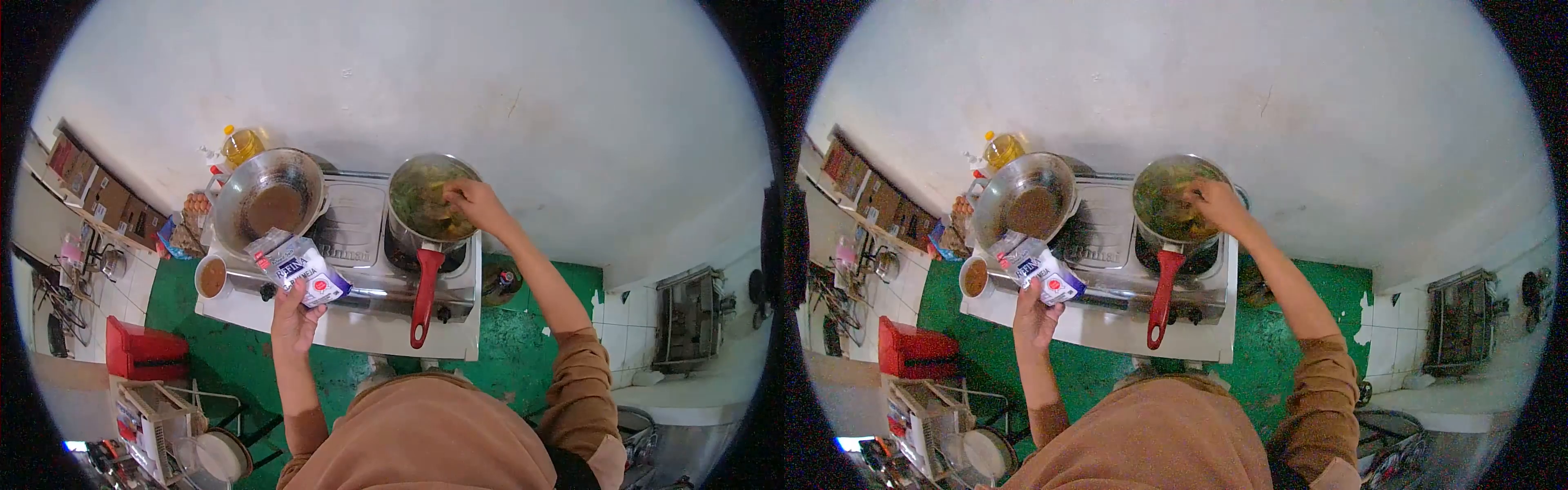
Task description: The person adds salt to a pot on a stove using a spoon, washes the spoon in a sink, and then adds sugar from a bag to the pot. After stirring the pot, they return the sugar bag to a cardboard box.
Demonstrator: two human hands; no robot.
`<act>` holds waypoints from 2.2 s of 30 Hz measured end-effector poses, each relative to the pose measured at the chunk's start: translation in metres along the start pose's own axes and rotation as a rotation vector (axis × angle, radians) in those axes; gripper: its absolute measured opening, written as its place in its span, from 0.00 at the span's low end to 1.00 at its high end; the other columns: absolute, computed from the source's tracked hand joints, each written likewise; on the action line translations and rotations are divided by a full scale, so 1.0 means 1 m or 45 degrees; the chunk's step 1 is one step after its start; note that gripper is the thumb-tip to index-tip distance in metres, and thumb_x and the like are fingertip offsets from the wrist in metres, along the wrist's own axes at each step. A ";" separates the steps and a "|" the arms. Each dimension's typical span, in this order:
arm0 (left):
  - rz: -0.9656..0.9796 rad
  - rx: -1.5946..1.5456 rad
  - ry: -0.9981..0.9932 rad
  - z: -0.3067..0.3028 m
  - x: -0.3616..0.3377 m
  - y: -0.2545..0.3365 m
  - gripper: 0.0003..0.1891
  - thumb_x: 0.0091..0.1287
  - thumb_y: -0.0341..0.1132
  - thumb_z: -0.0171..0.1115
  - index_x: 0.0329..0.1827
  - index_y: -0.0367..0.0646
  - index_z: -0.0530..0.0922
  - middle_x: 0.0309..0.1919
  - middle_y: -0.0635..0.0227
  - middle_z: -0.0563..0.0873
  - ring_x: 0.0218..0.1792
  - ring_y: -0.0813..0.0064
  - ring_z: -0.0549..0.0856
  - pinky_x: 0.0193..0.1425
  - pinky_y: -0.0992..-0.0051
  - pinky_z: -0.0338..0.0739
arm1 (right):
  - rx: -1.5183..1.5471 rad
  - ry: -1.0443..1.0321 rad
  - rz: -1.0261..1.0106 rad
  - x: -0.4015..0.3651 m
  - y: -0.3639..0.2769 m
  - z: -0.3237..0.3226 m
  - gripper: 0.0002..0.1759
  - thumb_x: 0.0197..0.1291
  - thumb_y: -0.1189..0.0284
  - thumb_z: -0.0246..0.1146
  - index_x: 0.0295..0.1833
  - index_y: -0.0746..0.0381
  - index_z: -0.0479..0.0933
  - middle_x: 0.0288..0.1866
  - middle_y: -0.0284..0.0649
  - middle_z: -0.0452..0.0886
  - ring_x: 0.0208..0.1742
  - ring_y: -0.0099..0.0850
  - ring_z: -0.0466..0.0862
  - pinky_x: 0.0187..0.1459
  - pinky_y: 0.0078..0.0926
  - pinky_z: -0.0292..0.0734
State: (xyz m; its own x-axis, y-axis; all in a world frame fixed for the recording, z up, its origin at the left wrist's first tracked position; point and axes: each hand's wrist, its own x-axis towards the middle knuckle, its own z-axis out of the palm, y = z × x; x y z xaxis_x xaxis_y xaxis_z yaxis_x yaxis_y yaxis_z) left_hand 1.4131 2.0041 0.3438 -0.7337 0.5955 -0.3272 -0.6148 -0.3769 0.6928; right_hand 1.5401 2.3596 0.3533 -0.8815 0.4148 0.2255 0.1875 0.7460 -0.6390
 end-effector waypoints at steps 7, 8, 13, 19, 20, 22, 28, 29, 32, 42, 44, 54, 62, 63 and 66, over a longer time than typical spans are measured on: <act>-0.015 -0.049 0.006 0.005 -0.001 0.000 0.17 0.60 0.37 0.64 0.50 0.47 0.72 0.38 0.70 0.83 0.36 0.75 0.84 0.27 0.78 0.82 | 0.227 0.133 0.045 -0.001 -0.036 -0.056 0.13 0.62 0.64 0.57 0.37 0.66 0.76 0.26 0.40 0.79 0.26 0.25 0.79 0.32 0.24 0.74; -0.019 -0.050 -0.007 0.005 0.000 -0.001 0.16 0.60 0.36 0.64 0.50 0.46 0.72 0.38 0.69 0.83 0.36 0.75 0.84 0.27 0.77 0.82 | 0.226 0.137 0.049 -0.001 -0.038 -0.054 0.13 0.62 0.64 0.57 0.37 0.66 0.76 0.26 0.40 0.79 0.26 0.25 0.79 0.32 0.24 0.74; -0.041 -0.066 -0.003 0.013 -0.001 0.000 0.17 0.60 0.36 0.64 0.50 0.46 0.72 0.40 0.68 0.83 0.37 0.74 0.84 0.28 0.77 0.83 | 0.562 0.139 0.068 0.003 -0.046 -0.018 0.14 0.65 0.65 0.55 0.38 0.67 0.75 0.26 0.35 0.78 0.29 0.21 0.77 0.34 0.19 0.73; -0.035 0.058 -0.041 0.003 0.002 -0.002 0.19 0.59 0.43 0.65 0.51 0.50 0.72 0.42 0.73 0.81 0.40 0.75 0.82 0.29 0.79 0.78 | 0.227 -0.002 0.219 0.004 -0.025 -0.003 0.14 0.61 0.64 0.57 0.38 0.65 0.75 0.29 0.42 0.80 0.29 0.30 0.82 0.34 0.28 0.75; -0.038 0.059 -0.031 0.003 0.002 -0.002 0.19 0.59 0.43 0.65 0.51 0.50 0.72 0.42 0.74 0.81 0.40 0.76 0.82 0.29 0.79 0.78 | 0.227 -0.002 0.217 0.005 -0.017 -0.002 0.14 0.61 0.64 0.57 0.38 0.65 0.75 0.29 0.42 0.80 0.29 0.30 0.82 0.34 0.28 0.75; -0.039 0.060 -0.017 0.004 0.002 -0.001 0.19 0.60 0.43 0.65 0.51 0.50 0.72 0.42 0.74 0.81 0.40 0.76 0.82 0.28 0.80 0.78 | -0.091 0.073 0.055 0.008 -0.005 -0.003 0.12 0.61 0.67 0.56 0.38 0.66 0.75 0.29 0.44 0.80 0.29 0.31 0.82 0.33 0.31 0.75; -0.006 0.012 0.011 0.005 0.000 -0.001 0.18 0.60 0.39 0.64 0.51 0.48 0.72 0.40 0.72 0.82 0.37 0.76 0.84 0.29 0.78 0.81 | 0.138 0.190 0.075 0.015 -0.022 -0.038 0.12 0.60 0.68 0.55 0.38 0.67 0.74 0.29 0.48 0.79 0.31 0.44 0.80 0.36 0.35 0.73; -0.003 0.003 0.015 0.004 0.000 -0.001 0.18 0.60 0.39 0.64 0.51 0.48 0.72 0.40 0.71 0.82 0.37 0.76 0.84 0.29 0.78 0.81 | 0.138 0.190 0.076 0.018 -0.029 -0.043 0.12 0.60 0.68 0.55 0.38 0.67 0.74 0.29 0.48 0.79 0.31 0.44 0.80 0.36 0.35 0.73; -0.013 -0.012 -0.005 0.004 0.001 -0.002 0.18 0.60 0.39 0.64 0.51 0.48 0.72 0.40 0.71 0.82 0.37 0.76 0.84 0.29 0.78 0.81 | 0.204 0.271 0.142 0.023 -0.035 -0.048 0.11 0.60 0.68 0.56 0.38 0.67 0.74 0.32 0.48 0.78 0.34 0.47 0.78 0.39 0.33 0.73; -0.007 -0.030 -0.009 0.001 0.001 -0.001 0.17 0.59 0.38 0.65 0.50 0.48 0.72 0.40 0.71 0.82 0.36 0.76 0.84 0.28 0.78 0.81 | -0.105 0.150 0.086 0.008 0.005 -0.011 0.12 0.61 0.68 0.54 0.37 0.67 0.73 0.34 0.48 0.78 0.35 0.46 0.78 0.38 0.35 0.73; -0.010 -0.029 -0.003 0.000 0.001 -0.001 0.17 0.59 0.38 0.65 0.50 0.48 0.72 0.39 0.71 0.82 0.36 0.76 0.84 0.28 0.78 0.81 | -0.149 0.120 0.149 0.003 0.006 -0.010 0.12 0.61 0.68 0.54 0.36 0.68 0.73 0.32 0.48 0.78 0.33 0.45 0.80 0.37 0.35 0.74; -0.036 0.003 -0.066 -0.006 0.003 -0.001 0.17 0.61 0.41 0.63 0.51 0.48 0.72 0.42 0.70 0.82 0.39 0.73 0.83 0.28 0.79 0.80 | 0.241 0.326 0.106 0.010 -0.035 -0.045 0.11 0.62 0.68 0.54 0.37 0.66 0.76 0.27 0.41 0.78 0.26 0.29 0.80 0.31 0.26 0.74; -0.034 0.033 -0.005 -0.002 -0.003 0.000 0.17 0.61 0.41 0.63 0.50 0.47 0.72 0.41 0.70 0.82 0.37 0.74 0.83 0.26 0.78 0.80 | -0.161 0.215 -0.039 0.008 -0.004 -0.022 0.13 0.62 0.67 0.53 0.38 0.67 0.75 0.37 0.49 0.77 0.41 0.47 0.77 0.43 0.37 0.72; -0.050 0.045 0.001 -0.003 -0.004 0.000 0.17 0.61 0.41 0.63 0.50 0.47 0.72 0.40 0.70 0.82 0.36 0.74 0.83 0.26 0.78 0.80 | -0.163 0.220 -0.010 0.005 -0.001 -0.018 0.13 0.62 0.67 0.53 0.38 0.67 0.75 0.37 0.50 0.77 0.40 0.48 0.77 0.43 0.37 0.72; -0.106 0.053 -0.058 -0.010 -0.001 -0.002 0.17 0.60 0.41 0.64 0.50 0.49 0.72 0.39 0.71 0.82 0.36 0.75 0.83 0.26 0.79 0.80 | -0.132 0.215 0.038 0.003 0.000 -0.012 0.13 0.62 0.67 0.52 0.37 0.66 0.74 0.35 0.49 0.77 0.38 0.47 0.78 0.41 0.38 0.72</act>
State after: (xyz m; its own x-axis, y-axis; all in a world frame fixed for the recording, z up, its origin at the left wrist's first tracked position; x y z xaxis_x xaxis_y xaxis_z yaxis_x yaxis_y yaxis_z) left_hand 1.4120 1.9970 0.3361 -0.6661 0.6555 -0.3559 -0.6598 -0.2952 0.6910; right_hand 1.5428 2.3667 0.3624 -0.7911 0.5129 0.3334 0.2639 0.7779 -0.5703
